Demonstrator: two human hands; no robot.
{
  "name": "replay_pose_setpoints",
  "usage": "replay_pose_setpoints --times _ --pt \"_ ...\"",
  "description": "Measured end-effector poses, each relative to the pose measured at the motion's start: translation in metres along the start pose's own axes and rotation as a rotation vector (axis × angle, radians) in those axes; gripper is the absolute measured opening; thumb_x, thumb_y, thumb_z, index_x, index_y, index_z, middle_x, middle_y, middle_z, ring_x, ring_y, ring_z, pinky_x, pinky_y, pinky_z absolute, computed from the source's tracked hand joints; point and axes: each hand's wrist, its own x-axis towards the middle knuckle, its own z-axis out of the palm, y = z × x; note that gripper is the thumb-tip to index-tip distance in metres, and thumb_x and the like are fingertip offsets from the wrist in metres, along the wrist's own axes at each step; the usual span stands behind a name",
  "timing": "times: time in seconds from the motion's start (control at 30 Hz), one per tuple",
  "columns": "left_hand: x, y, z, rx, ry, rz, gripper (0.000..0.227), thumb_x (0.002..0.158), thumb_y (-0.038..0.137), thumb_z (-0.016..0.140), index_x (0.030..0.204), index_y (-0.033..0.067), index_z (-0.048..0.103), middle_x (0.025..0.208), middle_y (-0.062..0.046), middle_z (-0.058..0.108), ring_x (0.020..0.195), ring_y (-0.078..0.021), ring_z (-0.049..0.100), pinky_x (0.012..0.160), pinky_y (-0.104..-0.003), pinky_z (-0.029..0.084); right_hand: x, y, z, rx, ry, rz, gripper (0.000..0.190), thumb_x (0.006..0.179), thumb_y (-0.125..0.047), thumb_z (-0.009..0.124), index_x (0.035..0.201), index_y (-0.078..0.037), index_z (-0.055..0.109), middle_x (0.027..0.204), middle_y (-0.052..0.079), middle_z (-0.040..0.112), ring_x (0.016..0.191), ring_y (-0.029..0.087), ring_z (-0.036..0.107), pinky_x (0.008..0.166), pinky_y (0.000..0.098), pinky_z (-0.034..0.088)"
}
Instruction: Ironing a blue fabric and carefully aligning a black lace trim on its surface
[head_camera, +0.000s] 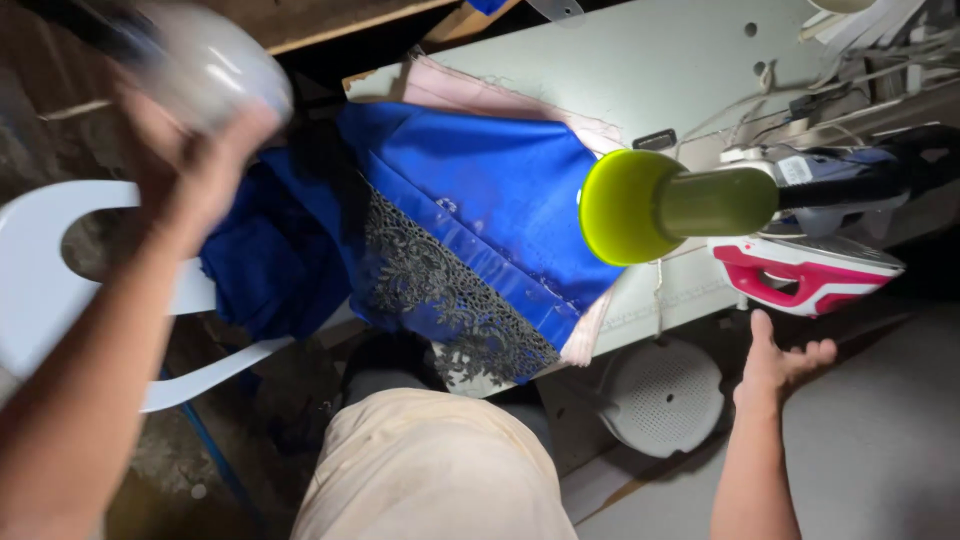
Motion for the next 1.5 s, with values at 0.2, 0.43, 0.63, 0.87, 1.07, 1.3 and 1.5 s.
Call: replay_pose_setpoints --times 0.2,0.43,0.63,0.87,1.07,1.3,1.5 --pt "0.144 -0.124 -0.014 0.371 0.380 -0.080 0.051 0.099 0.070 0.079 0.112 0.0228 0.065 0.105 -0.010 0.070 0.087 -0.0394 0.064 0.069 -0.050 0.047 0.045 0.002 0.020 0.013 -0.090 0.113 0.071 0.086 -0.032 0.087 0.132 -0.013 0.037 0.146 0.014 0.046 0.132 0.026 0.050 0.106 0.0408 0.047" --pt "0.106 -0.166 0.010 0.328 0.376 0.125 0.040 0.108 0.044 0.075 0.120 0.0078 0.062 0.113 -0.023 0.067 0.098 -0.0453 0.063 0.080 -0.051 0.048 0.080 0.008 0.029 -0.056 -0.009 0.035 0.047 0.083 -0.040 0.084 0.112 -0.010 0.061 0.112 0.008 0.073 0.098 0.019 0.072 0.082 0.0360 0.058" --pt "0.066 -0.151 0.051 0.256 0.359 0.357 0.029 0.117 0.019 0.070 0.126 -0.0063 0.058 0.121 -0.035 0.064 0.108 -0.0512 0.062 0.090 -0.054 0.048 0.098 0.042 -0.059 -0.487 -0.127 -0.523 0.063 0.094 -0.044 0.090 0.117 0.010 0.068 0.106 0.031 0.067 0.095 0.046 0.067 0.080 0.0514 0.054" --pt "-0.080 -0.102 0.176 0.262 0.274 0.428 0.056 0.090 0.017 0.082 0.131 -0.0071 0.052 0.123 -0.028 0.058 0.114 -0.0455 0.055 0.101 -0.053 0.043 -0.061 -0.141 -0.041 -0.519 -0.976 -0.566 0.054 0.089 -0.039 0.066 0.141 -0.029 0.059 0.104 0.001 0.079 0.088 0.020 0.077 0.077 0.0354 0.056" --pt "-0.044 -0.059 0.216 0.437 -0.205 -0.370 0.128 0.079 0.072 0.076 0.162 0.0024 0.009 0.171 -0.020 0.009 0.158 -0.0326 0.003 0.121 -0.064 0.007 -0.138 -0.126 0.082 -0.434 -0.999 -1.207 0.058 0.096 -0.042 0.065 0.149 -0.023 0.050 0.089 0.015 0.068 0.073 0.035 0.066 0.056 0.0509 0.055" --pt "-0.013 -0.085 0.231 0.357 -0.301 -0.411 0.141 0.070 0.072 0.084 0.161 0.0020 0.002 0.164 -0.020 0.027 0.150 -0.0381 0.030 0.112 -0.064 0.027 -0.168 -0.172 0.140 -0.518 -1.045 -1.135 0.055 0.097 -0.044 0.061 0.148 -0.029 0.049 0.088 0.017 0.067 0.072 0.041 0.066 0.058 0.0523 0.053" --pt "-0.023 -0.095 0.227 0.347 -0.280 -0.251 0.130 0.077 0.083 0.074 0.157 0.0000 0.014 0.148 -0.020 0.044 0.135 -0.0401 0.051 0.103 -0.066 0.041 -0.170 -0.212 0.145 -0.797 -1.289 -0.916 0.059 0.100 -0.055 0.048 0.154 -0.036 0.036 0.104 0.021 0.070 0.091 0.050 0.071 0.084 0.0567 0.060"
